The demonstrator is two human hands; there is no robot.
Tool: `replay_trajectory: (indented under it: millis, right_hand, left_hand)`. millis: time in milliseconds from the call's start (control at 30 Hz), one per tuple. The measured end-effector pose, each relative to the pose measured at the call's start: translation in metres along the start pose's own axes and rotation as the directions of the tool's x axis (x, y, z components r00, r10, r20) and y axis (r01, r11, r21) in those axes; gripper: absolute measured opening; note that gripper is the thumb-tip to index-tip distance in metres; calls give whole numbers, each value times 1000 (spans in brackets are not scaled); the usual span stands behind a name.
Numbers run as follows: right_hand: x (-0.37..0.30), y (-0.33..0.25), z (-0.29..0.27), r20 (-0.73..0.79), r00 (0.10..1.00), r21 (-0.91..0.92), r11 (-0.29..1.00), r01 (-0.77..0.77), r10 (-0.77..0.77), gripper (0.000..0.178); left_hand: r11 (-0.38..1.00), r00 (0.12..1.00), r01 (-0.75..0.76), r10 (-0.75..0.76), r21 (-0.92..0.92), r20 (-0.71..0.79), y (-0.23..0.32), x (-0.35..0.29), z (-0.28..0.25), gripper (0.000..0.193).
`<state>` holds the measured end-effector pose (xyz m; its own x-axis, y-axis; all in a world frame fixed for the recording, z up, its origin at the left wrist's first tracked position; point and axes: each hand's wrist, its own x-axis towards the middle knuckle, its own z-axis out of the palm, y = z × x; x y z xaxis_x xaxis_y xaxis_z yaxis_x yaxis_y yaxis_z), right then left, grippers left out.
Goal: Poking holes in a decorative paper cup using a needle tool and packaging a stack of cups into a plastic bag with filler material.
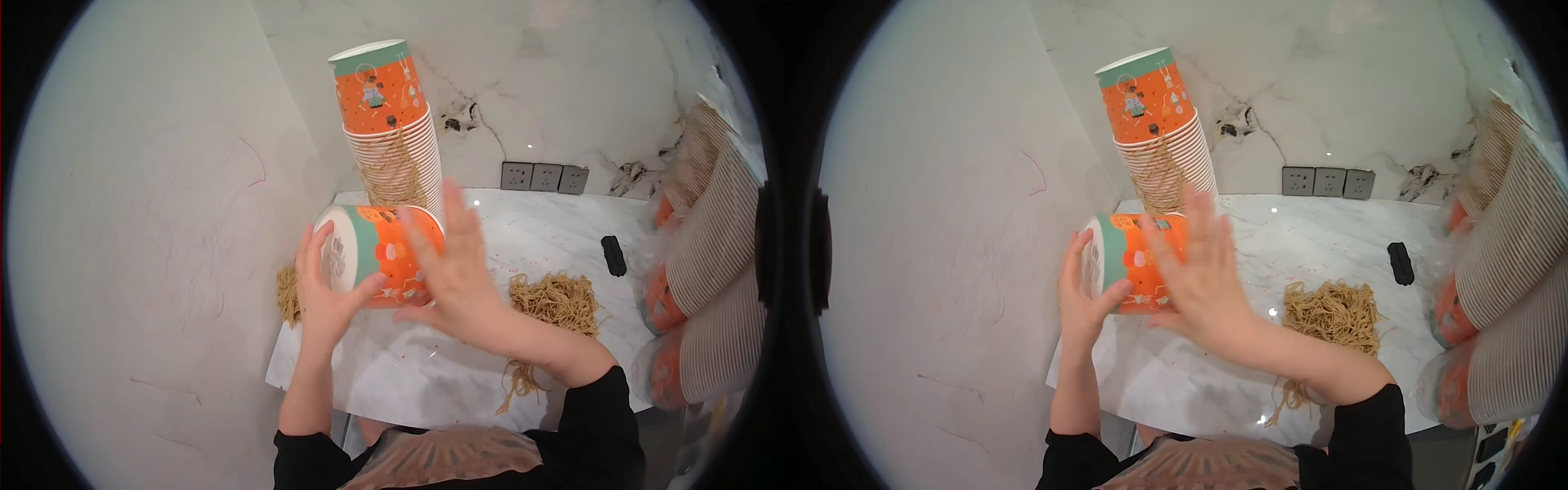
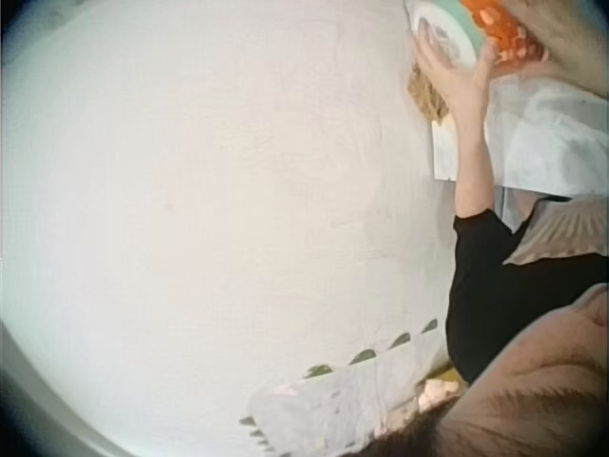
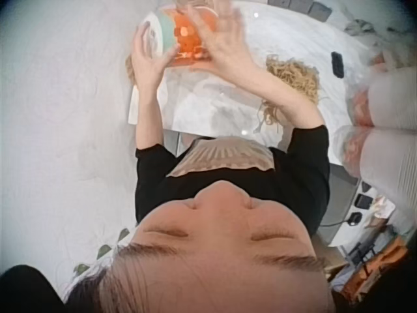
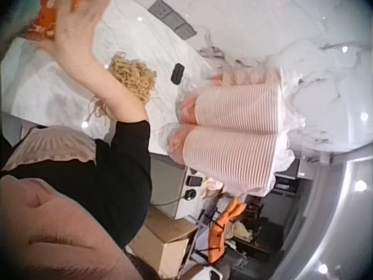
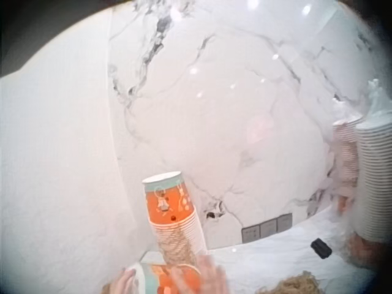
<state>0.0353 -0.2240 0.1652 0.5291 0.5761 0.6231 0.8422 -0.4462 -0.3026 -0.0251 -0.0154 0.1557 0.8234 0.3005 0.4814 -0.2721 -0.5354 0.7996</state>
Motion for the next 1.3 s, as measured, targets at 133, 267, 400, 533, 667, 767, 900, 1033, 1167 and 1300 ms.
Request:
replay_trajectory:
  millis: [133, 267, 400, 533, 667, 767, 900, 1033, 1167, 1300]
  right_hand:
    - [19, -12, 17, -69, 987, 142, 978, 151, -143, 131]
    - [61, -23, 20, -234, 935, 186, 932, 312, -266, 124]
    - [121, -21, 7, -289, 882, 335, 823, 458, -373, 121]
    - [197, -32, -16, -274, 869, 424, 759, 494, -413, 132]
    - [263, -17, -30, -261, 880, 341, 815, 468, -396, 127]
    - [292, 2, -43, -266, 919, 341, 863, 372, -291, 126]
    - [332, 41, -49, -350, 909, 246, 914, 322, -226, 126]
    - [336, 58, -54, -334, 942, 164, 982, 93, -33, 121]
    - [334, 90, -47, -303, 933, 180, 973, -145, 195, 114]
    - [319, 106, -41, -278, 940, 330, 939, -98, 196, 105]
  left_hand:
    - [937, 977, -159, 195, 310, -88, 17, -9, 2, 105]
    - [926, 888, -369, 376, 78, -264, 18, -9, -23, 119]
    - [852, 778, -408, 137, -328, -613, 11, 12, -46, 77]
    - [473, 934, -110, -253, -874, -254, -31, 65, -49, 55]
    - [74, 973, 225, 35, -971, 228, -42, 127, -43, 71]
    - [-149, 977, 209, -14, -967, 213, -64, 183, -44, 30]
    - [-49, 979, 99, -175, -994, 106, -48, 236, -21, 17]
    - [156, 981, 37, -192, -987, 7, -39, 251, -6, 27]
    - [342, 971, 142, -231, -929, 64, -46, 254, 15, 33]
    - [551, 942, 256, -325, -794, 78, -51, 239, 31, 35]
